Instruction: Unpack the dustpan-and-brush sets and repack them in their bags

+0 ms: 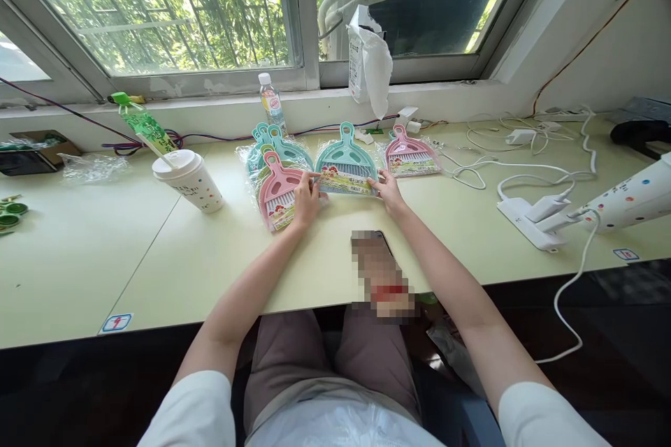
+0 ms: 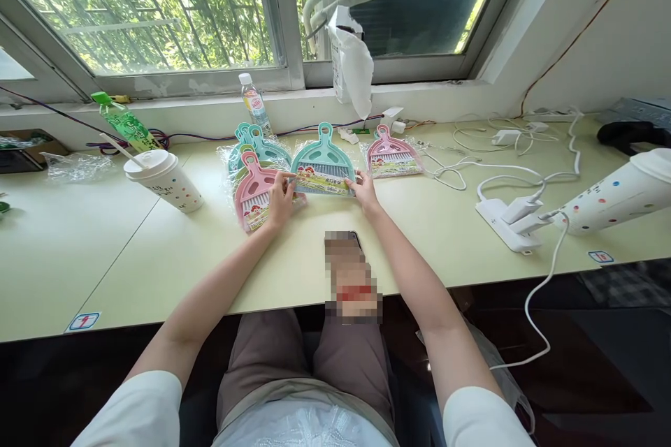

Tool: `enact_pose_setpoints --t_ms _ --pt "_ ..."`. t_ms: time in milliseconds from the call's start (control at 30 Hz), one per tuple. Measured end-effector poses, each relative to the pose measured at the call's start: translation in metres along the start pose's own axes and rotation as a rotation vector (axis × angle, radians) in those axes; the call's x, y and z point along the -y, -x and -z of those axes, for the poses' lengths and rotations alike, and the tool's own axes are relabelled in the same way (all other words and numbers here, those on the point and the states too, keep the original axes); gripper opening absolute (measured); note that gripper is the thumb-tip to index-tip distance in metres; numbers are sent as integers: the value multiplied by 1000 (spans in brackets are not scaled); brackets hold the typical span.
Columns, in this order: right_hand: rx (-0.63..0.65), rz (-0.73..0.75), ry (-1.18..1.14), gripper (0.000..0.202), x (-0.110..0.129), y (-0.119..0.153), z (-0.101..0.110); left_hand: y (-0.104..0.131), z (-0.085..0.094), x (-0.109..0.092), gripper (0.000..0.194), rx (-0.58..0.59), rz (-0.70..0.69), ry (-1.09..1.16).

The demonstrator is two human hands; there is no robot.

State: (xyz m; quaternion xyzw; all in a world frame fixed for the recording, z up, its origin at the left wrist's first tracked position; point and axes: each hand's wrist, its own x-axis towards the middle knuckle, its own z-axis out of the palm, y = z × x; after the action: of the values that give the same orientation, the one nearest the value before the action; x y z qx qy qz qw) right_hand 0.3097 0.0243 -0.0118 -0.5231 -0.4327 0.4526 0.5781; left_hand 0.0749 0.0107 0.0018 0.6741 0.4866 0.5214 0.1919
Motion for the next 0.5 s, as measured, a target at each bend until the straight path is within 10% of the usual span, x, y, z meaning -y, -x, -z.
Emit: enact_pose_setpoints --t_ms 300,500 --pt "155 -118 18 57 12 6 2 1 -3 0 13 64 33 -322" --pt "1 -154 15 40 4 -3 6 5 -5 -11 31 28 -177 -472"
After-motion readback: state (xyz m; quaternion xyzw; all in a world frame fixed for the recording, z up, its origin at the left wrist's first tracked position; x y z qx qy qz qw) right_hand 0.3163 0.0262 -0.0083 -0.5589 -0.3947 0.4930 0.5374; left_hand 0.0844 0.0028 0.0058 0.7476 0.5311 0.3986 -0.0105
